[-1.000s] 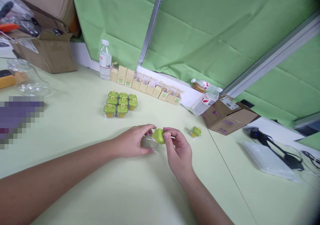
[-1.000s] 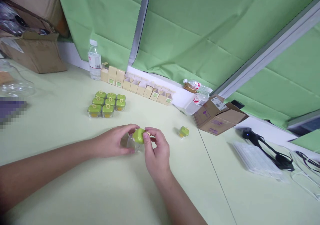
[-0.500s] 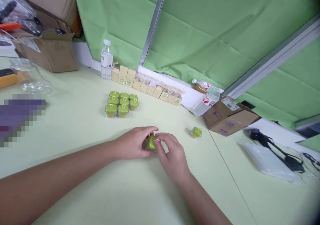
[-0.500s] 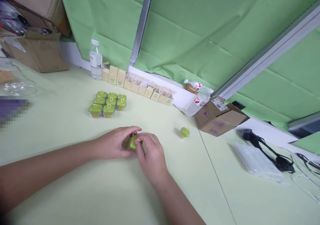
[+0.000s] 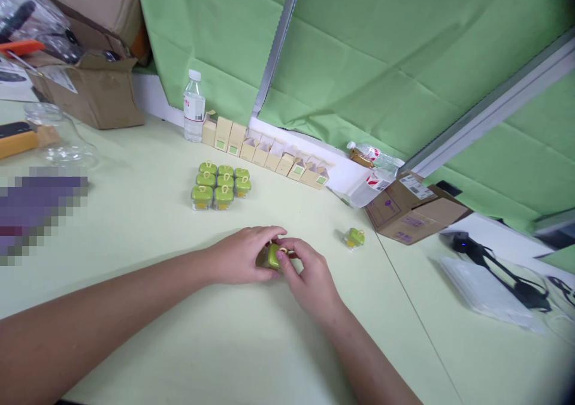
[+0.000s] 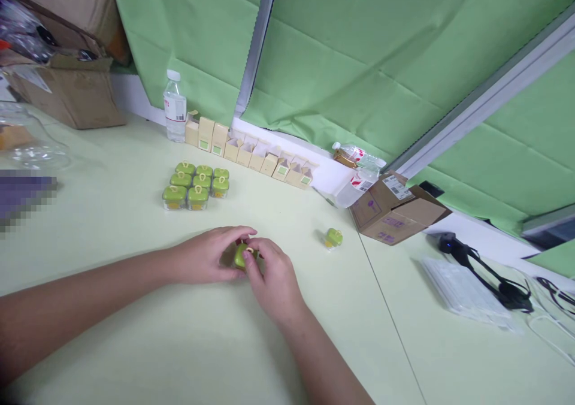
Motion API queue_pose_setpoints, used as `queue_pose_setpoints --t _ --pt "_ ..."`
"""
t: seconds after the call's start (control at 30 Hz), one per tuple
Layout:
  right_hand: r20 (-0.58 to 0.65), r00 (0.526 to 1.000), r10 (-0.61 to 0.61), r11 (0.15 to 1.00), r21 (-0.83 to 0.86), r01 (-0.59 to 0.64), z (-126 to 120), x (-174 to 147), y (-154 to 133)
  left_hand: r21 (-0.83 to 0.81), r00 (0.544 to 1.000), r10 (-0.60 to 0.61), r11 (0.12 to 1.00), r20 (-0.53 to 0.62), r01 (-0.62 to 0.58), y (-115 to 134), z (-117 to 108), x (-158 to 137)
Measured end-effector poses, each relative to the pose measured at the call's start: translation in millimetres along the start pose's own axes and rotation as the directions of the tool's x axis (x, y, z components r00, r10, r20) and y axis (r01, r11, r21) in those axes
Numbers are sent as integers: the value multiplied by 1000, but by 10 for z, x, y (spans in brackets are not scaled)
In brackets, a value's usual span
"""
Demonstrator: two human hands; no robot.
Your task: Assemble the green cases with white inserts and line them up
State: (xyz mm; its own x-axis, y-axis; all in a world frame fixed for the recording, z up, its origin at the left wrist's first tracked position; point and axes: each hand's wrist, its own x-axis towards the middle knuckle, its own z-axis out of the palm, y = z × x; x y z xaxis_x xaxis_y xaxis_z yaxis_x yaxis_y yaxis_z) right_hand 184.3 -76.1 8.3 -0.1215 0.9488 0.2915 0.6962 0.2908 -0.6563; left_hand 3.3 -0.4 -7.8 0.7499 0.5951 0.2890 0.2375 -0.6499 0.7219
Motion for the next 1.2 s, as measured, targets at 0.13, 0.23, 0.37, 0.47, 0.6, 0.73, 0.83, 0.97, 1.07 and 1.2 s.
queue_pose_setpoints --t 0.13,0.23,0.37,0.47,0.6,0.73,0.83,0.97,1.07,1.2 --pt "11 1000 10 1000 28 -10 -17 -2 -26 -16 1000 7 1000 9 -7 -8 -18 3" --pt "24 1000 2 1000 14 -2 -28 -5 -22 -21 1000 5 1000 20 -4 -25 -34 -3" --pt "-31 999 14 990 -142 -19 -75 9 53 0 1000 -13 1000 0 13 -66 -52 -16" --pt "-109 993 35 934 -351 -71 -188 43 166 21 999 -25 999 -33 26 -100 -63 -19" --pt "-208 976 72 703 -683 -197 -477 91 370 37 998 -47 998 -50 49 -126 -78 -19" --pt "-322 918 233 523 -754 -398 -831 89 582 44 997 -57 997 -45 59 -135 -85 -23" --pt "-363 865 345 476 -727 -495 -1038 57 716 52 998 -51 997 -49 53 -139 -84 -24" --pt "-388 816 429 432 -705 -562 -1170 26 815 54 998 -43 997 -50 46 -141 -83 -22" --pt "-392 808 440 441 -690 -574 -1183 33 832 59 998 -51 997 -41 53 -139 -87 -22" --pt "-389 799 458 446 -677 -585 -1167 57 854 72 998 -50 996 -43 53 -134 -93 -28"
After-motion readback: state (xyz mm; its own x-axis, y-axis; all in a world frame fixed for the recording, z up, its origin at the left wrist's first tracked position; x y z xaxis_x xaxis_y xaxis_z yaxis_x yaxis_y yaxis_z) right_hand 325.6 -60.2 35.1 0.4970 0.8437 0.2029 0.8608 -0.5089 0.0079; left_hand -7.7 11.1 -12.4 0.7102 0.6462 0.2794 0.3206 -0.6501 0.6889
